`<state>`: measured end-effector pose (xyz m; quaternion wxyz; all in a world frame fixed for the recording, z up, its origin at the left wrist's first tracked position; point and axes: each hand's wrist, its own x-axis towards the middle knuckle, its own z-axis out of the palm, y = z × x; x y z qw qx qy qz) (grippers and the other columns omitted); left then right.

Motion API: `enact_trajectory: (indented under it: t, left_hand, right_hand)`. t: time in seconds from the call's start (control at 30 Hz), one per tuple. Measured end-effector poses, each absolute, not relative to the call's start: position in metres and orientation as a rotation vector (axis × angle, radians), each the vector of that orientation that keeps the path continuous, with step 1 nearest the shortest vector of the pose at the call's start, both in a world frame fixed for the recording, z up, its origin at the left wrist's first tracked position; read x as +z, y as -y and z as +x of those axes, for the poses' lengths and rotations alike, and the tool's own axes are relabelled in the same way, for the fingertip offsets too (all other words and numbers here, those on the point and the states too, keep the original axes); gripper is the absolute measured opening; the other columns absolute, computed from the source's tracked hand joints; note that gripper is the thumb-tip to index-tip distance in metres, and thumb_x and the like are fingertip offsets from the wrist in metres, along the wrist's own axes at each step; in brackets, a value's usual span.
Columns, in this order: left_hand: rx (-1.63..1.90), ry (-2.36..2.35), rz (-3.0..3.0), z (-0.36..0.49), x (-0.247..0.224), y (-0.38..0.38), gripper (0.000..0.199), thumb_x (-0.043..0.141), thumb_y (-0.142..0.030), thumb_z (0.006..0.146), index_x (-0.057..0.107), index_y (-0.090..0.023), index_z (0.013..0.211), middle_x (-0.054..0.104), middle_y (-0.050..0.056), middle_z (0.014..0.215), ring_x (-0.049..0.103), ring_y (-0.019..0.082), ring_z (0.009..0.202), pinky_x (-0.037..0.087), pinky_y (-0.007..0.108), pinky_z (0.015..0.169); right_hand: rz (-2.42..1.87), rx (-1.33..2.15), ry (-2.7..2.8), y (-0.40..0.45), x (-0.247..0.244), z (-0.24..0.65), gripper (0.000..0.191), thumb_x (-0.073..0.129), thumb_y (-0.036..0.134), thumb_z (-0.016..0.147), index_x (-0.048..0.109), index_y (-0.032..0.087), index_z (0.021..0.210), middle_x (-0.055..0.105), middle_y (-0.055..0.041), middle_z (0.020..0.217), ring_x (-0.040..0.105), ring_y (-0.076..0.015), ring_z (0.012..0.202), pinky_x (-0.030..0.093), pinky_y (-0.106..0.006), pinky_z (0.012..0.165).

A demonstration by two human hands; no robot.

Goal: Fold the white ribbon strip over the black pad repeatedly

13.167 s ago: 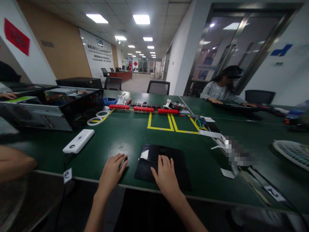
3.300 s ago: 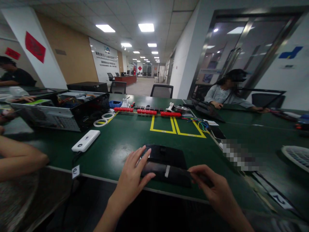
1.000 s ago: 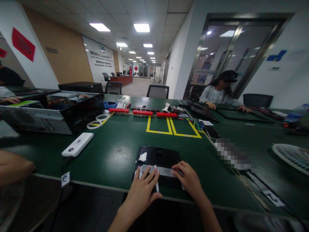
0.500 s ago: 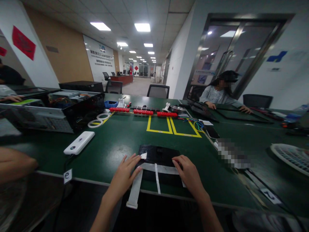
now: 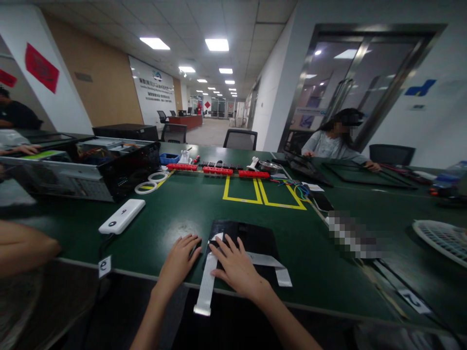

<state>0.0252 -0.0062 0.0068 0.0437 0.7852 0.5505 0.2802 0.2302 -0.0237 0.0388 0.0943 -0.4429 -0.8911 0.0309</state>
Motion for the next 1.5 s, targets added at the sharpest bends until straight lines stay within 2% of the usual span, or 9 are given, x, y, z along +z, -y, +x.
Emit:
enact_trajectory:
  t: [0.23, 0.37, 0.53, 1.0, 1.23, 1.33, 1.5]
  left_hand:
    - [0.862, -1.683, 2.376, 0.024, 0.006, 0.006, 0.03, 0.049, -0.028, 0.089, 0.063, -0.021, 0.116, 0.062, 0.007, 0.124, 0.052, 0.022, 0.121, 0.034, 0.043, 0.106]
    - [0.85, -1.68, 2.372, 0.024, 0.007, 0.006, 0.031, 0.048, -0.03, 0.09, 0.062, -0.021, 0.116, 0.062, 0.007, 0.124, 0.051, 0.022, 0.121, 0.033, 0.043, 0.106]
    - [0.856, -1.69, 2.377, 0.024, 0.006, 0.006, 0.032, 0.048, -0.032, 0.09, 0.062, -0.021, 0.117, 0.062, 0.007, 0.125, 0.052, 0.022, 0.121, 0.033, 0.043, 0.106]
    - [0.828, -1.692, 2.401, 0.024, 0.005, 0.006, 0.032, 0.048, -0.031, 0.09, 0.062, -0.021, 0.117, 0.061, 0.007, 0.125, 0.051, 0.023, 0.122, 0.034, 0.043, 0.106]
    - [0.848, -1.676, 2.406, 0.022, 0.001, 0.003, 0.031, 0.049, -0.032, 0.09, 0.062, -0.021, 0.116, 0.062, 0.007, 0.124, 0.052, 0.023, 0.12, 0.034, 0.045, 0.105]
    - [0.848, -1.678, 2.414, 0.022, 0.002, 0.003, 0.032, 0.049, -0.032, 0.09, 0.062, -0.021, 0.117, 0.062, 0.007, 0.124, 0.052, 0.023, 0.12, 0.034, 0.045, 0.105]
    - [0.834, -1.683, 2.415, 0.022, 0.005, 0.005, 0.031, 0.049, -0.031, 0.09, 0.062, -0.02, 0.116, 0.062, 0.007, 0.124, 0.051, 0.024, 0.121, 0.035, 0.045, 0.105]
  right_hand:
    - [-1.315, 0.173, 2.677, 0.015, 0.046, 0.274, 0.064, 0.052, 0.054, 0.083, 0.034, 0.032, 0.141, 0.032, -0.0046, 0.148, 0.023, -0.029, 0.137, 0.02, -0.057, 0.108]
    - [-1.342, 0.375, 2.671, 0.011, 0.053, 0.316, 0.064, 0.051, 0.055, 0.083, 0.031, 0.035, 0.141, 0.028, -0.0032, 0.15, 0.018, -0.0264, 0.139, 0.012, -0.057, 0.11]
    - [-1.37, 0.601, 2.58, 0.008, 0.057, 0.373, 0.066, 0.053, 0.055, 0.082, 0.034, 0.032, 0.141, 0.028, -0.0053, 0.15, 0.015, -0.0232, 0.139, 0.005, -0.053, 0.111]
    - [-1.592, 0.614, 2.337, 0.001, 0.05, 0.456, 0.067, 0.061, 0.05, 0.076, 0.044, 0.026, 0.136, 0.03, -0.0103, 0.148, 0.021, -0.0271, 0.137, 0.007, -0.052, 0.112]
    - [-1.626, 0.622, 2.365, -0.002, 0.049, 0.468, 0.073, 0.059, 0.056, 0.075, 0.041, 0.025, 0.138, 0.028, -0.0112, 0.149, 0.02, -0.0277, 0.138, 0.006, -0.054, 0.112]
    - [-1.616, 0.629, 2.349, -0.002, 0.049, 0.47, 0.073, 0.06, 0.057, 0.073, 0.043, 0.024, 0.136, 0.03, -0.0103, 0.148, 0.023, -0.0287, 0.137, 0.009, -0.053, 0.112]
    - [-1.677, 0.577, 2.182, 0.003, 0.055, 0.483, 0.071, 0.061, 0.055, 0.072, 0.048, 0.02, 0.132, 0.038, -0.0106, 0.145, 0.034, -0.028, 0.132, 0.027, -0.044, 0.109]
